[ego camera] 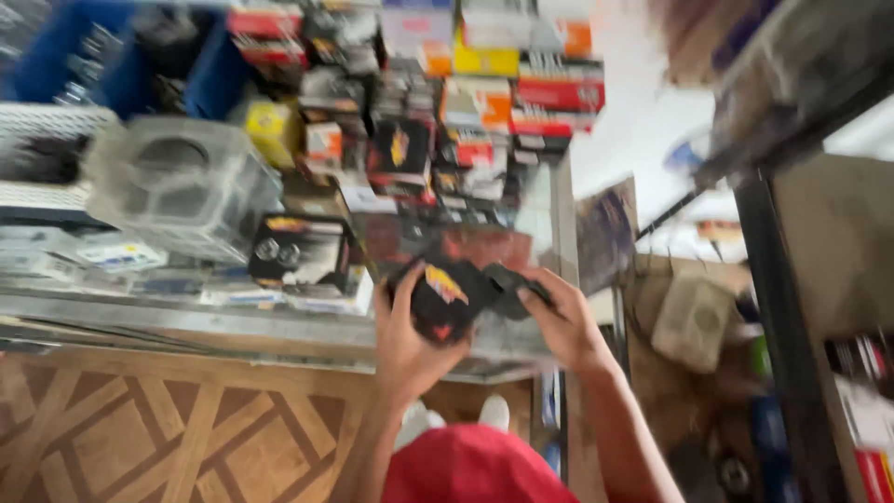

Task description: The person wipes several small boxes of bearings with a dark cloth on a glass display counter. They pick up each box, wipe it thoroughly, and then place it back on the shelf or counter.

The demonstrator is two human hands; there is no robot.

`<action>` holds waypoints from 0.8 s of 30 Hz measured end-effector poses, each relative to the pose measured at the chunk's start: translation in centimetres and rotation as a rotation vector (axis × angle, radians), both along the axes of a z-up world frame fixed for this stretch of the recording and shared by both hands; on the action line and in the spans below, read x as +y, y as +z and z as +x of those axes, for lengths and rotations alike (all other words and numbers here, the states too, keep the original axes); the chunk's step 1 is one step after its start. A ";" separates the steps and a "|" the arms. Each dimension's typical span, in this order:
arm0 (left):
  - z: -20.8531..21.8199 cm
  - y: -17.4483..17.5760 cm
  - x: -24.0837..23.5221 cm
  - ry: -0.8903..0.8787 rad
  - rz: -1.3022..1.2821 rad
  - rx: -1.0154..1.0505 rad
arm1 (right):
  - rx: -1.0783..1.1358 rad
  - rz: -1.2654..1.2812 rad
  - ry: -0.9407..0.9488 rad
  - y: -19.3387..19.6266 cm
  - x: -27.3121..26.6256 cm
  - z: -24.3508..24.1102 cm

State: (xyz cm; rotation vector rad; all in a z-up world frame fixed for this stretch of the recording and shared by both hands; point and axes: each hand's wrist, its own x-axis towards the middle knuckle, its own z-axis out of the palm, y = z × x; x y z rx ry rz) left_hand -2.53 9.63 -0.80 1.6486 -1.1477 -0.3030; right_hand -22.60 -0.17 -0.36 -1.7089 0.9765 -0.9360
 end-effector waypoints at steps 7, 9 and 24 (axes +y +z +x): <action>0.2 0.1 1.0 -0.268 -0.254 0.414 | -0.084 -0.014 0.311 4.3 2.0 1.3; 0.4 0.8 1.1 -0.331 -0.260 0.391 | -0.099 0.009 0.485 5.2 3.4 1.7; -1.6 0.9 0.4 -0.131 -0.246 0.483 | -0.453 -0.015 0.628 4.0 2.7 0.8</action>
